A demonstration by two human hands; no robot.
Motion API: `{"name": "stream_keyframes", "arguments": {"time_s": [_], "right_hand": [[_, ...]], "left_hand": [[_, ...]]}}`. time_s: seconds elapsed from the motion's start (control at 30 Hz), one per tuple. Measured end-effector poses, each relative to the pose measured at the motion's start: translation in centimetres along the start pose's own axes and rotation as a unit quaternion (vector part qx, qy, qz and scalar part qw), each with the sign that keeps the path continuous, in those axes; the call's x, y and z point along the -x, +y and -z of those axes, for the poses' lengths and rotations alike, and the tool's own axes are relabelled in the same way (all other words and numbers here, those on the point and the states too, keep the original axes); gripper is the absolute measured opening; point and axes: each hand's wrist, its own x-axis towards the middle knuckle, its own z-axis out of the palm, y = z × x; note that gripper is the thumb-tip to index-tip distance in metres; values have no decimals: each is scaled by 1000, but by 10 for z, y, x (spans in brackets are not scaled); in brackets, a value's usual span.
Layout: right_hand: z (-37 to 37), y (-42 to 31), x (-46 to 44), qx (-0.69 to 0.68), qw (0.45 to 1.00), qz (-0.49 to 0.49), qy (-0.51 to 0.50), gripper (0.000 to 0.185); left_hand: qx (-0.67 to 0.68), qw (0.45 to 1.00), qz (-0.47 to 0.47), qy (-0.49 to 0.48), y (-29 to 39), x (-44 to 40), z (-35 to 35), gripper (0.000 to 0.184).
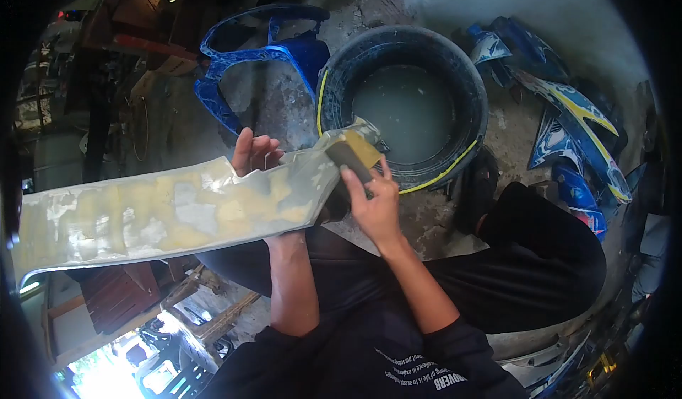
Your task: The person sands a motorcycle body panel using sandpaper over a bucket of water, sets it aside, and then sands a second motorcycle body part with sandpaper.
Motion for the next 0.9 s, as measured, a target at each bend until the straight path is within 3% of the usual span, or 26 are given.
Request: {"name": "stream_keyframes", "arguments": {"time_s": [0.03,0.1,0.23,0.33,0.37,0.43,0.47,0.57,0.67,0.73,0.77,0.83,0.9], "right_hand": [[2,6,0,27,998,-61,10,19],[2,-4,2,26,998,-58,11,19],[-1,-49,8,-94,987,104,-74,31],[-4,-32,7,-84,990,99,-57,25],[-7,-15,8,-36,998,52,-23,23],[-7,0,2,14,999,-33,33,17],[-5,0,2,11,999,-27,31,18],[-9,-15,11,-34,998,41,27,20],[-8,-43,14,-80,990,113,-30,24],[-10,-39,15,-85,988,124,-32,24],[-13,-23,18,-55,994,99,-4,24],[-13,-13,17,-24,997,74,24,24],[-13,-12,12,10,998,-23,51,26]], "left_hand": [[6,1000,0,11,0,0,-1,57],[24,1000,-9,-2,-3,0,2,58],[8,999,-24,-28,-12,3,6,59],[-38,998,-40,-33,-10,4,3,62],[-37,998,-40,-32,-9,3,3,62],[145,988,44,33,-4,3,3,68],[146,988,43,31,-1,3,0,68],[120,990,23,70,1,6,-4,60],[-52,997,-49,10,-7,8,2,64],[-85,994,-63,-20,-6,7,4,70],[-84,994,-64,-19,-5,7,4,70],[125,992,24,19,-5,7,5,75],[112,994,10,9,-6,7,8,73]]}}
